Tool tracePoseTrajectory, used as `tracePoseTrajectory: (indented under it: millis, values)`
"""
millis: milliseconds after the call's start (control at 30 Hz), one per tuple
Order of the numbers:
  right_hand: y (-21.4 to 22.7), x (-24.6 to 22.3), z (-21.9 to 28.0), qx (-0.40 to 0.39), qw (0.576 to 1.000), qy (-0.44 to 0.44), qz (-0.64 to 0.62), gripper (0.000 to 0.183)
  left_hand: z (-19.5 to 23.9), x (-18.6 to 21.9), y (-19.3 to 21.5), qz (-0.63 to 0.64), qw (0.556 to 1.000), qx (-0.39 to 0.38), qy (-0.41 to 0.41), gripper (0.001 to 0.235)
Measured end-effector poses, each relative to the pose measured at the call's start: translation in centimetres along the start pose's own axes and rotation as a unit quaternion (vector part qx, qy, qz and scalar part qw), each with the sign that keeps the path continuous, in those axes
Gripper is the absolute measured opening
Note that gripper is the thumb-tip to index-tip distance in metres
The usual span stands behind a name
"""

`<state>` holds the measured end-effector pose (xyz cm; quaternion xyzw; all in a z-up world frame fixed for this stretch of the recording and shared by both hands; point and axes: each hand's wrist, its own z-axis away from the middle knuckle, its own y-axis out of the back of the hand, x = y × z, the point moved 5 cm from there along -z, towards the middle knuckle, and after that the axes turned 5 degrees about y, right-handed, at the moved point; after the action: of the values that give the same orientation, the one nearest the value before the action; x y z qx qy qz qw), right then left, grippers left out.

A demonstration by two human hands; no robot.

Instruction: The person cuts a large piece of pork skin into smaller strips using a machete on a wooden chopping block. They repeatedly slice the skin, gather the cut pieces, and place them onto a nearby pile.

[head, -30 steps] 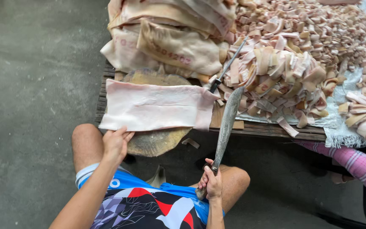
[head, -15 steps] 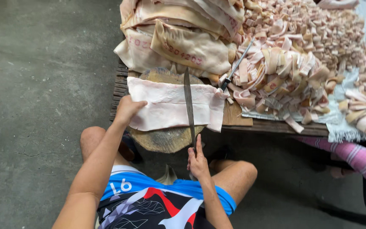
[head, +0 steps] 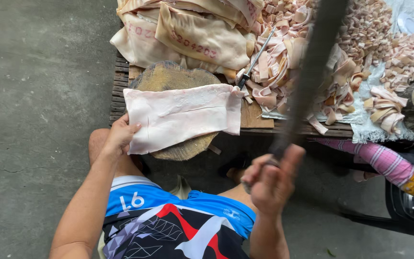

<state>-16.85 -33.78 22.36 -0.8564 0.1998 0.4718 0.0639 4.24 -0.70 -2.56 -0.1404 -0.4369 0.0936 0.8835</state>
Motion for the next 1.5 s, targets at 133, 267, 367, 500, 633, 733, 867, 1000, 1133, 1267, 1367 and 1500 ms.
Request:
tracePoseTrajectory:
  millis: [133, 267, 367, 500, 633, 733, 867, 1000, 1133, 1267, 1367, 1500]
  values:
    - [1.3, 0.9, -0.3, 0.073, 0.989, 0.103, -0.079, 0.076, 1.8, 1.5, -0.1, -0.119, 0.991, 0.04, 0.035, 0.043]
    - [-3.2, 12.8, 4.9, -0.073, 0.975, 0.012, 0.211, 0.026, 0.5, 0.7, -0.3, -0.028, 1.0, 0.006, 0.01, 0.043]
    - [-4.3, 18.5, 9.5, -0.192, 0.928, -0.095, 0.304, 0.055, -0.4, 0.0, 0.6, -0.044, 0.999, 0.009, -0.005, 0.042]
    - [-3.0, 24.0, 10.0, -0.166, 0.896, -0.406, 0.076, 0.057, -2.4, 2.5, 0.4, -0.175, 0.984, 0.005, -0.043, 0.045]
    - [-3.8, 23.0, 9.5, -0.126, 0.856, -0.482, -0.141, 0.058, -4.3, 5.7, -1.7, -0.191, 0.98, 0.051, 0.027, 0.039]
    - [-3.8, 21.4, 7.2, -0.157, 0.891, -0.425, 0.007, 0.056, -5.4, 7.2, -3.5, -0.283, 0.953, 0.067, -0.087, 0.035]
    - [-3.7, 17.0, 6.8, -0.192, 0.904, -0.321, 0.206, 0.055, -2.8, 5.0, -1.6, -0.181, 0.975, 0.042, -0.124, 0.035]
    - [-4.3, 14.8, 7.6, -0.179, 0.922, -0.297, 0.173, 0.057, -1.7, 2.6, 0.8, -0.147, 0.983, 0.111, -0.009, 0.028]
    - [-6.1, 15.4, 8.2, -0.185, 0.935, -0.19, 0.235, 0.054, -4.0, 2.3, 0.3, -0.054, 0.993, 0.043, -0.095, 0.023]
    - [-7.9, 16.5, 8.4, -0.201, 0.939, -0.124, 0.251, 0.055, -5.4, 1.6, 1.4, -0.065, 0.99, 0.027, -0.119, 0.027]
    - [-7.2, 15.6, 7.0, -0.174, 0.928, -0.301, 0.135, 0.054, -5.8, 1.3, 1.9, -0.053, 0.99, 0.016, -0.129, 0.026]
    - [-5.1, 6.9, 3.4, -0.135, 0.968, -0.21, -0.008, 0.057, -4.8, 1.2, 1.5, -0.042, 0.995, 0.034, -0.079, 0.027]
